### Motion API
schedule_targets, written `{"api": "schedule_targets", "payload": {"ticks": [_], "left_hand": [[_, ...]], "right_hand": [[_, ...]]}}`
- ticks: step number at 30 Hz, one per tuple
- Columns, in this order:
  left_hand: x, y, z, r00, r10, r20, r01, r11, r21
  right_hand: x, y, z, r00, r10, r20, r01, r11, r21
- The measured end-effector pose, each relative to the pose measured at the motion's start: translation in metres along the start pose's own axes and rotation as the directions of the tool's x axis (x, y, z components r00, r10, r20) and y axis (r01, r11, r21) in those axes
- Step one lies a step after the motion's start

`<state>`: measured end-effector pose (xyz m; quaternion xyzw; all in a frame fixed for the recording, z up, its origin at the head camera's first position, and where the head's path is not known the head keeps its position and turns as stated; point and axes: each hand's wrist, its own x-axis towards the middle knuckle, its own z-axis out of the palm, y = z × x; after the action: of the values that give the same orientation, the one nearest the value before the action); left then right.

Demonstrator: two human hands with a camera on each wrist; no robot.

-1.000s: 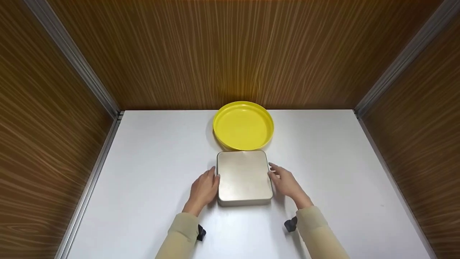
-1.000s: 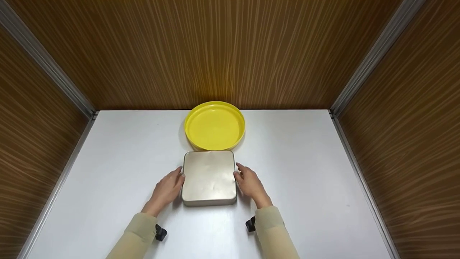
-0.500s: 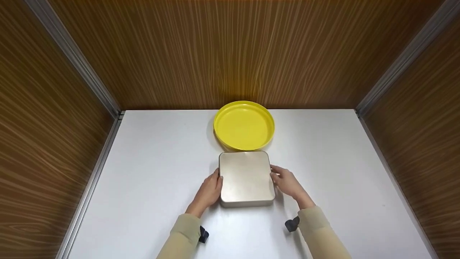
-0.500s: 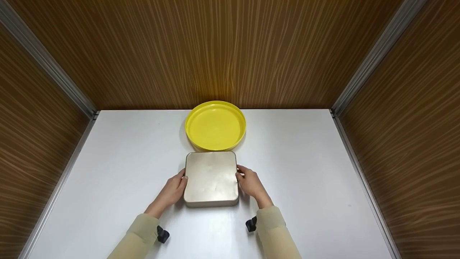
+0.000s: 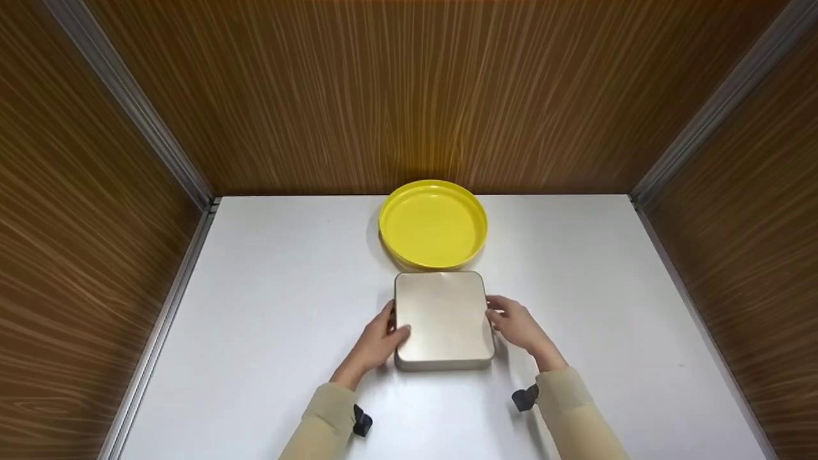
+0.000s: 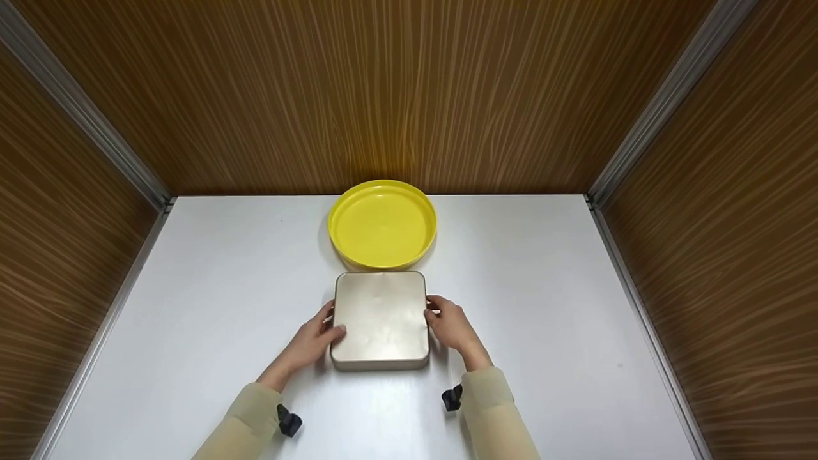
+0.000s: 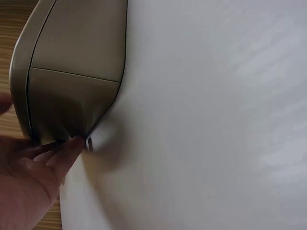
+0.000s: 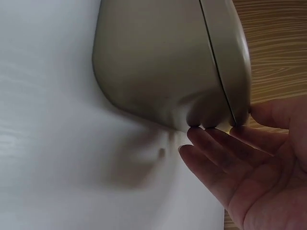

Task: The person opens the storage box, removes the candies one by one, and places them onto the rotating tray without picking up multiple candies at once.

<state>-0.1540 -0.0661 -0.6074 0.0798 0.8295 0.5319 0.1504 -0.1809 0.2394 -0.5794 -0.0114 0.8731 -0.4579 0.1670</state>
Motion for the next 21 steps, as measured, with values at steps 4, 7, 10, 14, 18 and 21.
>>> {"api": "schedule_targets", "payload": {"ticks": [4, 7, 10, 14, 18, 21], "left_hand": [[-0.006, -0.009, 0.003, 0.997, 0.027, 0.078, -0.025, 0.999, -0.034], [-0.011, -0.013, 0.006, 0.993, 0.069, 0.098, -0.069, 0.998, -0.008], [-0.015, -0.015, 0.009, 0.990, 0.107, 0.087, -0.108, 0.994, 0.003], [-0.019, -0.016, 0.011, 0.992, 0.120, 0.046, -0.120, 0.993, 0.000], [-0.022, -0.015, 0.012, 0.994, 0.110, 0.012, -0.110, 0.994, -0.002], [-0.023, -0.015, 0.013, 0.994, 0.106, 0.000, -0.106, 0.994, 0.020]], "right_hand": [[0.000, -0.002, -0.001, 1.000, 0.003, 0.000, -0.003, 1.000, -0.014], [-0.001, -0.005, -0.002, 1.000, 0.000, -0.002, 0.000, 0.999, -0.044], [0.000, -0.010, -0.005, 1.000, 0.008, -0.026, -0.010, 0.995, -0.100], [0.004, -0.021, -0.009, 0.995, 0.053, -0.082, -0.066, 0.984, -0.166], [0.008, -0.038, -0.010, 0.992, 0.067, -0.111, -0.090, 0.970, -0.225], [0.011, -0.053, -0.007, 0.992, 0.047, -0.117, -0.079, 0.954, -0.290]]}}
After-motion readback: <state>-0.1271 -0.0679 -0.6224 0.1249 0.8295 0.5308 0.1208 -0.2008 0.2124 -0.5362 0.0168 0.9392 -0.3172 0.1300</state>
